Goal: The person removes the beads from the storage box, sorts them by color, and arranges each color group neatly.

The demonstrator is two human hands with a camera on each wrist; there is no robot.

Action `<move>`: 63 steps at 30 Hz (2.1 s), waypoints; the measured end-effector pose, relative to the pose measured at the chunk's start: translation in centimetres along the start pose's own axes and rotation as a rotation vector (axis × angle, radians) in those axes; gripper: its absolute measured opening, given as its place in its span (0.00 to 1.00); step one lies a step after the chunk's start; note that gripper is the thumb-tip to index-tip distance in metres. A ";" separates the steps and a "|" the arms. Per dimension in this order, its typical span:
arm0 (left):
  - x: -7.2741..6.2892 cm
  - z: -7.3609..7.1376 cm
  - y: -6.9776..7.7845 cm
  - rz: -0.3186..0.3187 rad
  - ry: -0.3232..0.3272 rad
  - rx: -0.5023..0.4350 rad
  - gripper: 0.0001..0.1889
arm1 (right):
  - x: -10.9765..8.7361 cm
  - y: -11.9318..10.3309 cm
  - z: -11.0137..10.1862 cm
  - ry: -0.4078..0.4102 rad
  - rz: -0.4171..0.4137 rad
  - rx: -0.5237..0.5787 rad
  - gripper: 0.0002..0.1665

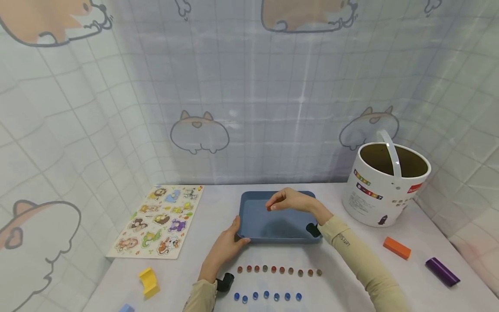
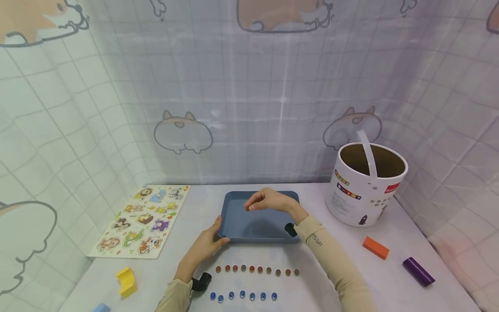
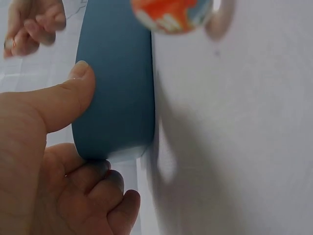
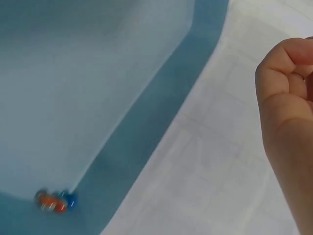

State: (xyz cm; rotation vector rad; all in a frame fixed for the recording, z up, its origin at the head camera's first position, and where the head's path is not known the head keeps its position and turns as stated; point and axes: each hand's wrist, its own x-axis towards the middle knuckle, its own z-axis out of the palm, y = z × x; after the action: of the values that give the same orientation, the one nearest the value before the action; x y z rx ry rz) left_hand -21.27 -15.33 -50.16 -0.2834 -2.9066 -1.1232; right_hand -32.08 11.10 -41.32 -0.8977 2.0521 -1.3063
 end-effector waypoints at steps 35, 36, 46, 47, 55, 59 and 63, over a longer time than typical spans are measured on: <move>0.2 -0.4 0.1 0.014 -0.010 0.030 0.47 | -19.1 9.9 6.7 0.370 0.208 0.050 0.16; 0.2 -0.3 0.1 0.023 -0.009 0.035 0.47 | -19.0 9.8 7.0 0.377 0.212 0.033 0.15; 0.3 -0.2 0.0 0.019 -0.006 0.029 0.48 | -18.7 9.7 7.8 0.357 0.222 -0.025 0.12; 0.3 -0.2 0.0 0.019 -0.004 0.031 0.48 | -18.7 9.7 7.7 0.353 0.217 -0.016 0.13; 0.4 -0.1 -0.1 0.017 -0.002 0.018 0.47 | -17.7 8.4 5.1 0.394 0.079 0.042 0.17; 0.3 -0.1 -0.2 0.016 -0.009 0.016 0.47 | -16.2 7.6 3.7 0.439 0.025 0.022 0.17; 0.3 -0.2 -0.3 0.031 -0.010 0.017 0.48 | -13.9 6.7 2.9 0.442 0.019 0.015 0.19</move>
State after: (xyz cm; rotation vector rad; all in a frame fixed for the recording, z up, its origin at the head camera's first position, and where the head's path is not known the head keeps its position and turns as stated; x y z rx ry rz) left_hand -21.60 -15.59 -50.19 -0.3330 -2.9090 -1.0949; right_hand -22.84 22.25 -47.29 -0.6178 2.3652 -1.6202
